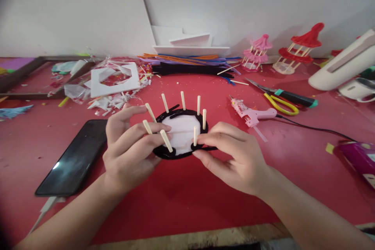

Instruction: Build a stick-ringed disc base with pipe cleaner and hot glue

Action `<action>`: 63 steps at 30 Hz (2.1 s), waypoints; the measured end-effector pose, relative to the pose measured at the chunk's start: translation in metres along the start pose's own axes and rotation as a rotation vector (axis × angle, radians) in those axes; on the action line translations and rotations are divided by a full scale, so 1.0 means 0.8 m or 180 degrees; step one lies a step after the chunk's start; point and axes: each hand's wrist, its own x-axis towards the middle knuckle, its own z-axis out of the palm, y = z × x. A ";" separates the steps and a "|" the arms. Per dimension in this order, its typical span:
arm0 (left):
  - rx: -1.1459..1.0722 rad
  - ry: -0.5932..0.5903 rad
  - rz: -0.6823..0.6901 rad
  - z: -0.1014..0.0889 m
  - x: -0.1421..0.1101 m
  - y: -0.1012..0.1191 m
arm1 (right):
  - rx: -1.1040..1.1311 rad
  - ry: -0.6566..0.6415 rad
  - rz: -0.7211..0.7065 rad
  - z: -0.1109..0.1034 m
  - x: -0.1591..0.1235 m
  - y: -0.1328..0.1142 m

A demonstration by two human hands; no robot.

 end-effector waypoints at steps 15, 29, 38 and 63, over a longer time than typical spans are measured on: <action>-0.1937 -0.0291 -0.1868 0.007 -0.005 0.008 | -0.0064 0.0422 0.0554 0.002 -0.006 0.026; -0.5691 -0.0011 -0.4381 0.021 0.006 0.034 | 0.1173 0.0793 0.1340 0.017 -0.013 0.017; -0.5823 -0.0179 -0.4552 0.022 0.012 0.036 | 0.1163 0.0647 0.1409 0.022 -0.010 0.004; -0.5331 0.0449 -0.4821 0.027 0.009 0.035 | 0.0434 0.0778 0.1082 0.017 -0.011 0.013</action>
